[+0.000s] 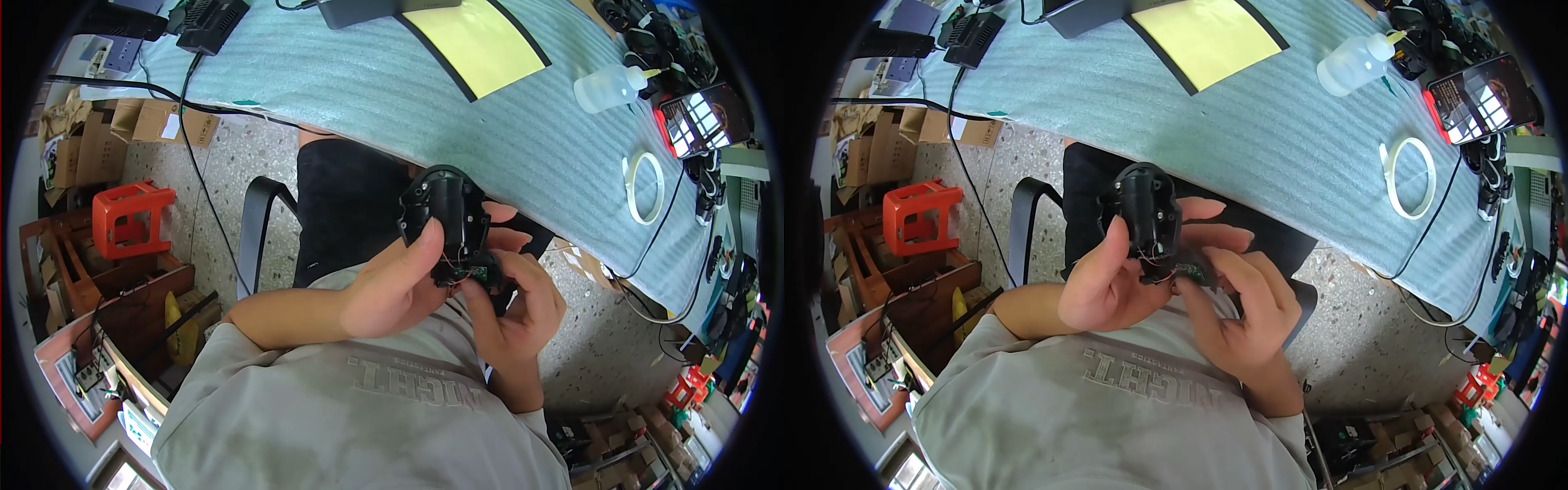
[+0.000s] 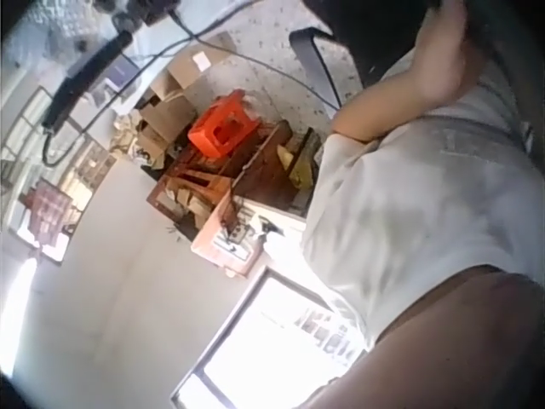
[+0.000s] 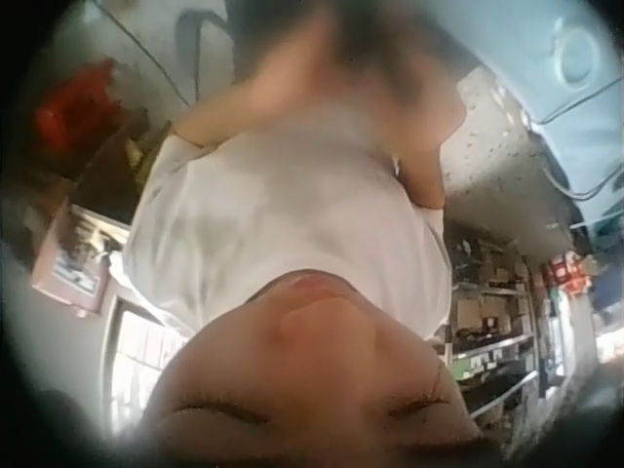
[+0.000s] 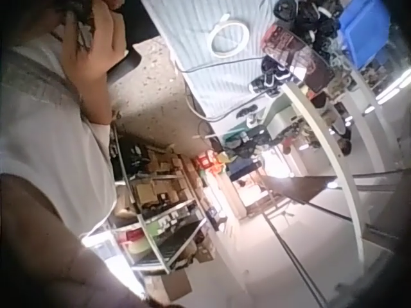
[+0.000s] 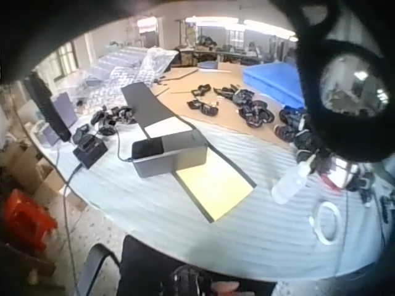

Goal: The person assembles the internal electronic parts and housing of a computer mouse by hand, using a glue bottle and a tape roll to secure the components.

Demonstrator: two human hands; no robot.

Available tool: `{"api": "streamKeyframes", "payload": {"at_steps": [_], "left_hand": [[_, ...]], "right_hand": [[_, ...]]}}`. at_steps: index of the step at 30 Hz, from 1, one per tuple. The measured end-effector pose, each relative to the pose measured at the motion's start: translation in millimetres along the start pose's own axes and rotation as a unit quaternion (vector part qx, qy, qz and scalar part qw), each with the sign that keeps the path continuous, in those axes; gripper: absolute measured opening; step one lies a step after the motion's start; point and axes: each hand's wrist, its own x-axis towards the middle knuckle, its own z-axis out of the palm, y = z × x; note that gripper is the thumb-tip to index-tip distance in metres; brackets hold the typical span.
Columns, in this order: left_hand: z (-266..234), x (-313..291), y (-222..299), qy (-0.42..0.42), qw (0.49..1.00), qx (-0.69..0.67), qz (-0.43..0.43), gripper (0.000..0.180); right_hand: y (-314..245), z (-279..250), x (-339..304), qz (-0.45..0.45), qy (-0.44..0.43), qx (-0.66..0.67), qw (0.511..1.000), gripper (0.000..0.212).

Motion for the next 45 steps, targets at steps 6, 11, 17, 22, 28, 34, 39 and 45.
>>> {"api": "streamKeyframes", "payload": {"at_steps": [6,11,17,22,28,34,39,45], "left_hand": [[-6.4,0.4,5.6,0.056,0.997,-0.007,-0.062,0.066],[-10.3,-4.0,7.9,0.076,0.993,0.009,-0.089,0.058],[-16.2,-5.1,5.6,0.079,0.98,0.121,0.138,0.072],[-30.4,-1.3,15.9,-0.078,0.813,0.466,0.34,0.065],[-24.0,-8.1,-5.3,-0.045,0.676,0.568,0.467,0.04],[-10.1,2.3,-25.6,-0.005,0.567,0.6,0.565,0.039],[-10.2,-0.2,3.0,-0.084,0.546,0.64,0.534,0.025],[-25.7,3.9,-14.9,-0.072,0.821,0.418,0.383,0.05]], "right_hand": [[3.9,-8.1,-10.2,0.114,0.057,0.173,0.977,0.022],[0.3,-18.7,-2.1,0.153,0.009,0.174,0.973,0.015],[-3.0,-25.0,-6.6,0.222,0.019,0.264,0.938,0.014],[-7.7,-16.0,-12.1,0.232,0.076,0.256,0.935,0.015],[-9.2,-10.5,-11.8,0.206,0.128,0.285,0.927,0.016],[-4.1,5.3,-11.8,0.194,0.102,0.273,0.937,0.017],[2.3,-1.8,-13.2,0.217,0.114,0.364,0.899,0.015],[0.0,-1.1,-14.6,0.199,0.114,0.366,0.902,0.012]]}}
